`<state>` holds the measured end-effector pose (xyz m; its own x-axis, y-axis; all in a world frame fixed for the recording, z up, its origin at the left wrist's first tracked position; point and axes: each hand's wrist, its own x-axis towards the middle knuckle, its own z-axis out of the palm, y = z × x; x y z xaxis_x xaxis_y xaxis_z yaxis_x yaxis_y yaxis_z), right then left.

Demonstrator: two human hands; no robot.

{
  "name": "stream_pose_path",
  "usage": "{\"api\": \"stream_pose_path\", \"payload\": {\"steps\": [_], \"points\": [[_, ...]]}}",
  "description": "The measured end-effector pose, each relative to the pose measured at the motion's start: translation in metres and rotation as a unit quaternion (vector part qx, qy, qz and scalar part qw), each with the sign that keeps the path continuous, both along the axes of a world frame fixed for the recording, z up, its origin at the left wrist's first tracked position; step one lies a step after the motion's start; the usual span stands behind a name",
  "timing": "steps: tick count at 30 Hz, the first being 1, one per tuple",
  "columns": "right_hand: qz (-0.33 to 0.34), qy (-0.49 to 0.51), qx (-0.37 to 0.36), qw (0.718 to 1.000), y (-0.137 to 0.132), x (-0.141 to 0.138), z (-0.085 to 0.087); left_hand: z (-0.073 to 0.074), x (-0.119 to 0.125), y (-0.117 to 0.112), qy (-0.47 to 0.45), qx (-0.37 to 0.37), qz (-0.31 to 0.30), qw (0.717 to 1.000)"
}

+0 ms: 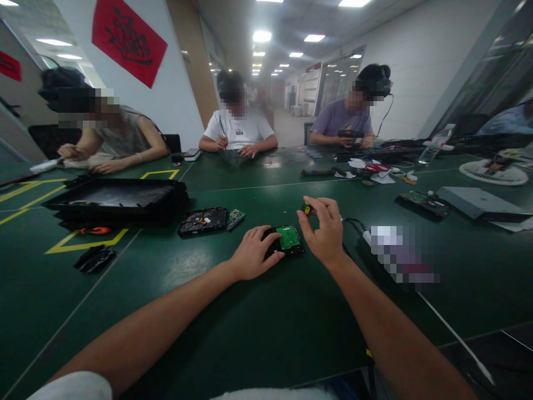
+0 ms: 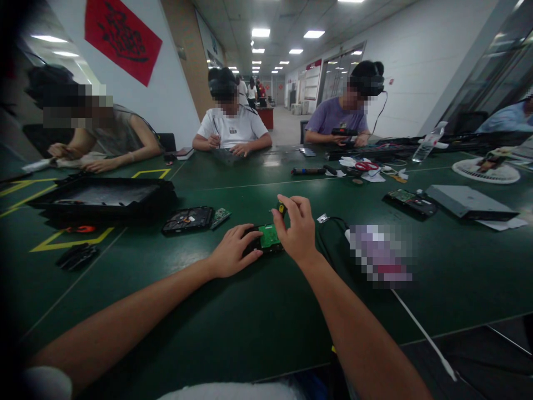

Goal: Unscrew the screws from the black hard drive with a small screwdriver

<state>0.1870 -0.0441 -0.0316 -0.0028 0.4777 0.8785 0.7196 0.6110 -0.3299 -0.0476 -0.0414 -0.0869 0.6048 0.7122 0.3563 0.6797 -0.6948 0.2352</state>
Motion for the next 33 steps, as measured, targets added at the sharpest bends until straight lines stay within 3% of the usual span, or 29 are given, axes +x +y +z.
{"api": "stream_pose_path", "payload": {"steps": [6,12,18,24,33], "points": [[0.03,-0.009,-0.022,0.999,-0.0001,0.0,0.0002,-0.0014,-0.0013,0.0013,-0.002,-0.001,-0.003,1.0],[0.014,0.004,-0.013,1.0,0.0008,0.0007,-0.0007,-0.0012,-0.0009,0.0016,0.0,-0.001,-0.002,1.0],[0.038,0.001,-0.046,0.998,0.0017,0.0004,-0.0034,-0.0005,-0.0011,0.0008,0.002,-0.002,-0.002,1.0],[0.004,-0.002,-0.02,1.0,0.0012,0.0017,-0.0009,0.001,-0.0007,0.0002,0.005,-0.002,-0.001,1.0],[0.034,-0.004,-0.042,0.999,0.0002,0.0004,-0.001,0.0011,-0.0004,-0.0002,-0.001,-0.005,-0.003,1.0]]}}
